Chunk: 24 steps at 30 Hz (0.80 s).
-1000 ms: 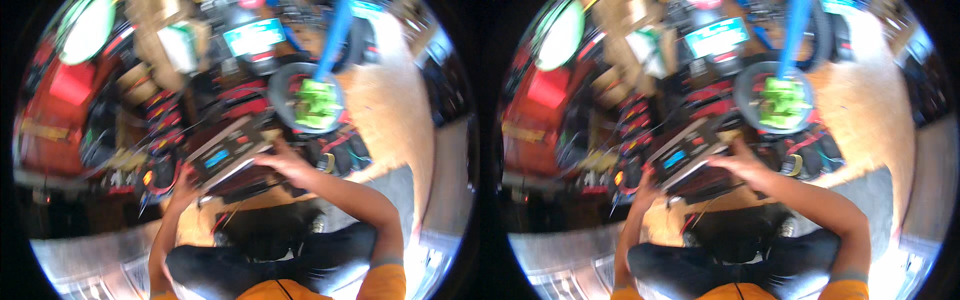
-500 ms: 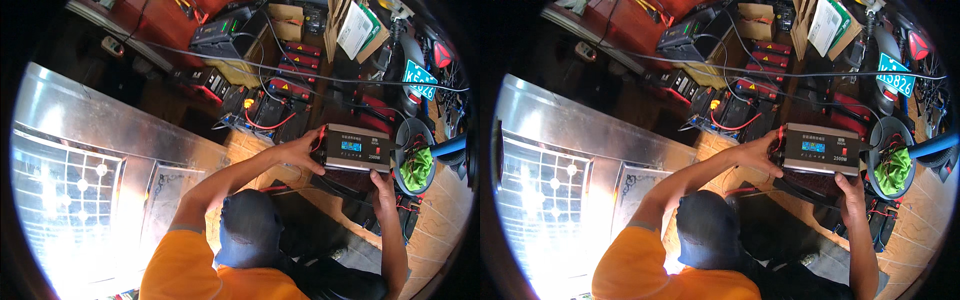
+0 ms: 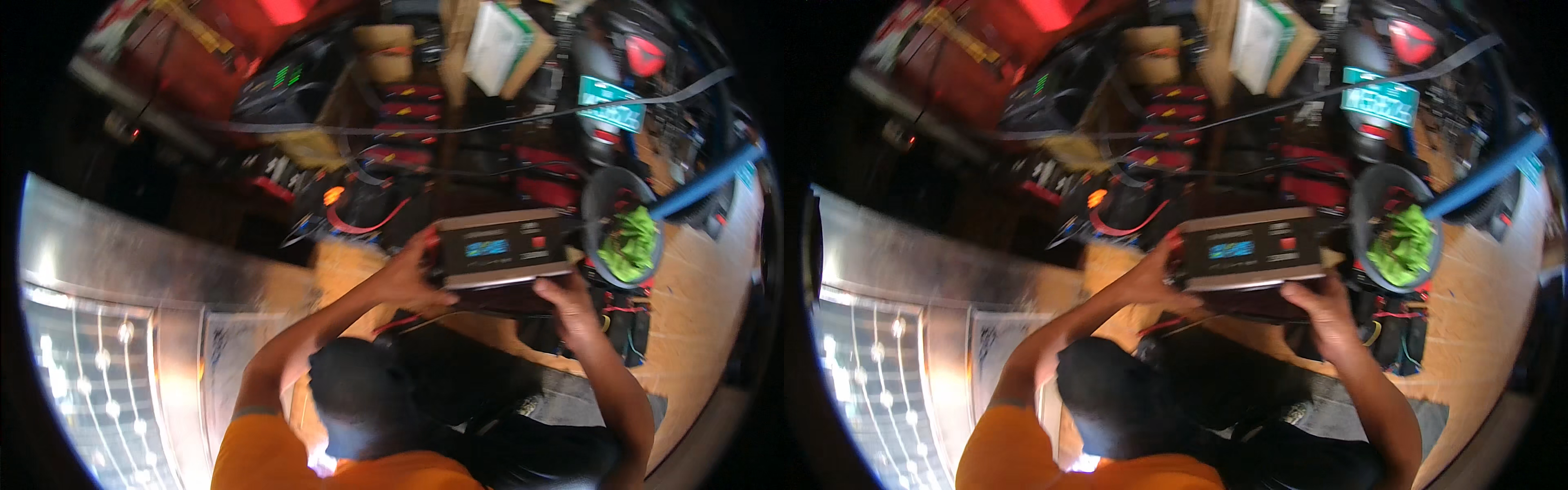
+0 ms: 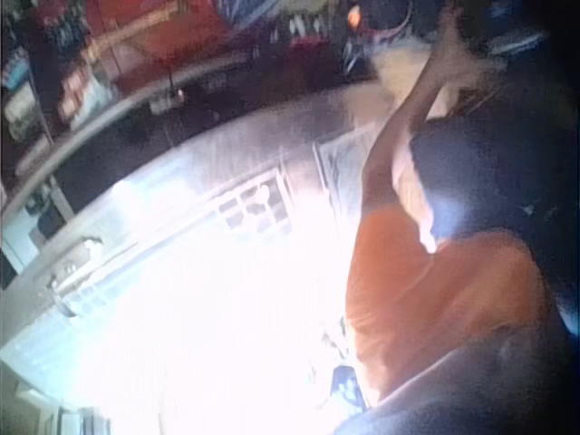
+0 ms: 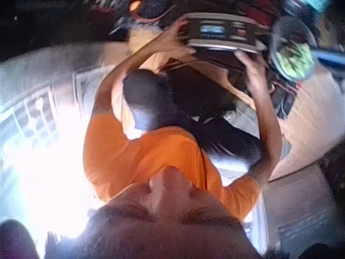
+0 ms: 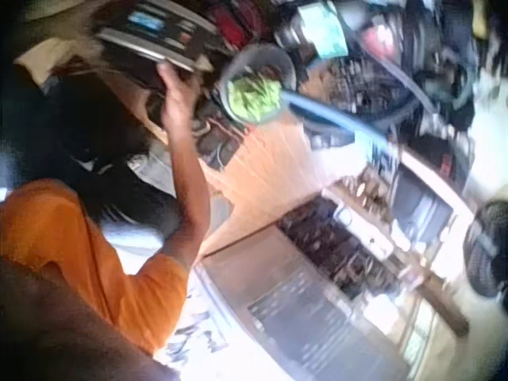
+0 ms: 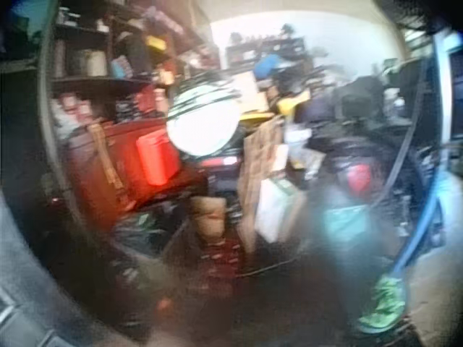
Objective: The person uses a multimeter to test connections on several red batteries and a power inverter. They connect and disconnect probes to battery terminals and the inverter, then place the inverter into a black mesh bag.
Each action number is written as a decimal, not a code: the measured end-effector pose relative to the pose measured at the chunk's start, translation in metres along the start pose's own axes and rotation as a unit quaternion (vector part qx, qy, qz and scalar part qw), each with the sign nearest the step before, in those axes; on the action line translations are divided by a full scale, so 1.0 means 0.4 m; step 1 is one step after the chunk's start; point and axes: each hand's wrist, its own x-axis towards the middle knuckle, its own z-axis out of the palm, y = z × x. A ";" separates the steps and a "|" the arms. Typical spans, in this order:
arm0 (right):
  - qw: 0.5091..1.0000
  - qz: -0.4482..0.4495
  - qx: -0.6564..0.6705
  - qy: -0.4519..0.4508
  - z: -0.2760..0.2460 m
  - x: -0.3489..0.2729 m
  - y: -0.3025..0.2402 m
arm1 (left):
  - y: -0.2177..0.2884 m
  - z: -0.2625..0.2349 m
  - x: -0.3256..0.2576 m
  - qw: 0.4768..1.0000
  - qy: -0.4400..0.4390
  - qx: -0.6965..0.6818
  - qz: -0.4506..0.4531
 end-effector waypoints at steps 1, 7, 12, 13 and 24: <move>1.000 0.006 -0.003 0.022 0.005 -0.008 0.005 | -0.003 0.004 -0.009 0.997 -0.008 -0.067 0.032; 1.000 -0.018 -0.003 0.000 0.018 -0.020 0.038 | -0.037 0.009 -0.048 0.997 -0.008 -0.065 0.030; 0.987 -0.108 -0.117 -0.002 0.002 -0.022 0.072 | -0.072 -0.005 -0.066 0.997 -0.019 -0.071 -0.038; 0.984 -0.093 -0.151 0.009 -0.001 -0.022 0.078 | -0.072 -0.009 -0.067 0.995 -0.028 -0.077 -0.058; 0.998 -0.044 -0.039 0.024 -0.019 -0.027 0.104 | -0.055 -0.014 -0.018 0.878 0.055 -0.435 -0.193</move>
